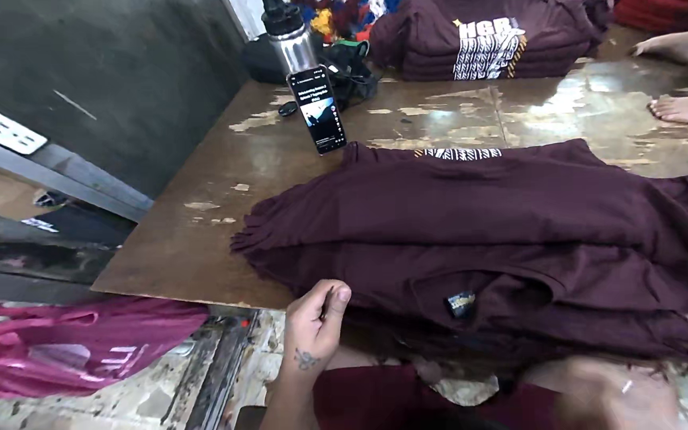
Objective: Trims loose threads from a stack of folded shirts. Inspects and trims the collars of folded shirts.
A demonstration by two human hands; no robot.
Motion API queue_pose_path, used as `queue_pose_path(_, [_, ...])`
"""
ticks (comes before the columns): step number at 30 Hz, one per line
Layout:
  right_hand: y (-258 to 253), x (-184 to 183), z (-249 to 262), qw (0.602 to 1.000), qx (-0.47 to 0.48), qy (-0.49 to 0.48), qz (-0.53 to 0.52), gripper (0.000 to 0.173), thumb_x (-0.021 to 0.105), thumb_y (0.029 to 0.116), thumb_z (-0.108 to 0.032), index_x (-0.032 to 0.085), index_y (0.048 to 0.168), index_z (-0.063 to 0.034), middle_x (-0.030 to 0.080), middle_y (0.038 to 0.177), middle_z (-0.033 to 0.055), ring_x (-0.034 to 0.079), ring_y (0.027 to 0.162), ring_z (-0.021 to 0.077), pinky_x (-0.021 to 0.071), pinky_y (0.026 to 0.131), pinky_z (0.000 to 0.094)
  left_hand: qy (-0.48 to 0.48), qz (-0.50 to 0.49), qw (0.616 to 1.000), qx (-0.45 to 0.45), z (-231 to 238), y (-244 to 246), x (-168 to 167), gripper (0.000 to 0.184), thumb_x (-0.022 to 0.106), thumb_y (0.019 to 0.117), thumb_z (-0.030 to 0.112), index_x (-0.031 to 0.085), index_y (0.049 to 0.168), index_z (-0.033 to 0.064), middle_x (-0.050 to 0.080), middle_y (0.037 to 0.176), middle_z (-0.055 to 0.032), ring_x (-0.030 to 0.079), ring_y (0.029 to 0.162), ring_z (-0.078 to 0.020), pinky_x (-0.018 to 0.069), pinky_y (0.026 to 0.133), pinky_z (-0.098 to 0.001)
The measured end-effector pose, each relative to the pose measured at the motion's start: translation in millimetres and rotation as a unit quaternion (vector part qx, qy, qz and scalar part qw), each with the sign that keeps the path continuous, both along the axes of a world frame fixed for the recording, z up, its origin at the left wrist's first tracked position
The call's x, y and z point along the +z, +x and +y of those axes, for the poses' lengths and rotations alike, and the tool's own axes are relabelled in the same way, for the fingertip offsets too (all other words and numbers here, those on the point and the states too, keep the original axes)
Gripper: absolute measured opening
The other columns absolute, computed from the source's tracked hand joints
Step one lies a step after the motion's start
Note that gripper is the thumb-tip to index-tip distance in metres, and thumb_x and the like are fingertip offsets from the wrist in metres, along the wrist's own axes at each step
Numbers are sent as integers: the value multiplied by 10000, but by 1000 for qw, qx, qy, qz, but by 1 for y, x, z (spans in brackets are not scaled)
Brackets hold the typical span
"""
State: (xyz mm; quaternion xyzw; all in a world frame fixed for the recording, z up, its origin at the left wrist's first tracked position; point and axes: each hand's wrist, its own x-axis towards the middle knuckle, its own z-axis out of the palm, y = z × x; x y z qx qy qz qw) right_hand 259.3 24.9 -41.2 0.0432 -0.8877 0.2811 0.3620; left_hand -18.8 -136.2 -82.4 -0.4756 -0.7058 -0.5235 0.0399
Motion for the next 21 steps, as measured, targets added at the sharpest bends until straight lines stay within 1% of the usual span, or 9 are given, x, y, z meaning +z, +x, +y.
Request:
queue_pose_path(2, [30,-13,53,979,-151,90,-106,525,507,1017,-586,632,1064,-78,638,1047,156,616,1102,275,450,1049,426,28,9,999,13,-1,5,4,360,526,1067,294,671,924,-3,657,776,23,574,716,97,476,681,-83])
queue_pose_path(3, [45,-26,82,964,-198,113,-136,542,508,1025,-544,689,1083,-36,682,1110,215,639,1156,371,478,1018,537,40,25,999,21,-2,8,6,354,521,1072,302,677,950,9,659,783,22,572,694,90,479,660,-89])
queue_pose_path(6, [70,-18,123,952,-237,78,-177,315,533,978,-181,723,946,67,725,1084,260,685,1100,453,517,982,585,46,78,995,42,10,6,29,327,511,1078,281,676,987,13,651,763,-10,589,632,38,508,603,-124])
queue_pose_path(10, [46,20,166,928,-304,179,-120,334,490,991,-214,706,939,36,699,929,221,684,920,434,505,861,635,-50,166,979,106,58,-29,64,324,518,1040,209,700,951,-44,677,724,-120,666,621,-199,568,604,-380])
queue_pose_path(11, [28,18,188,916,-334,181,-130,290,532,970,-189,712,944,37,690,919,246,676,909,469,497,825,660,-102,175,972,123,77,-46,61,323,518,1045,218,699,986,-42,690,768,-168,692,683,-297,564,644,-491])
queue_pose_path(13, [-14,5,220,882,-385,80,-260,187,636,970,-105,715,1096,9,659,1139,304,622,1103,523,473,902,703,-305,115,934,148,119,-77,59,337,499,1078,258,674,1201,-2,704,1087,-255,680,1037,-456,502,871,-671])
queue_pose_path(15, [-43,-7,233,868,-371,21,-328,335,596,990,-101,643,1317,-45,566,1375,293,554,1262,506,450,986,694,-409,95,894,160,146,-93,61,366,473,1080,298,625,1338,87,629,1318,-216,580,1254,-435,460,973,-658])
queue_pose_path(18, [-55,-5,234,907,-309,44,-282,413,461,1082,-303,645,1359,-59,587,1413,244,533,1330,468,385,1065,694,-376,129,913,90,155,-85,73,389,468,1080,247,593,1415,94,605,1390,-207,536,1324,-413,390,1072,-625])
queue_pose_path(21, [-65,4,238,879,-291,-37,-377,638,348,1088,-515,648,1337,-11,567,1441,243,452,1406,453,255,1133,705,-481,86,872,20,166,-74,87,450,381,1106,308,502,1511,154,567,1465,-162,491,1397,-355,358,1122,-593])
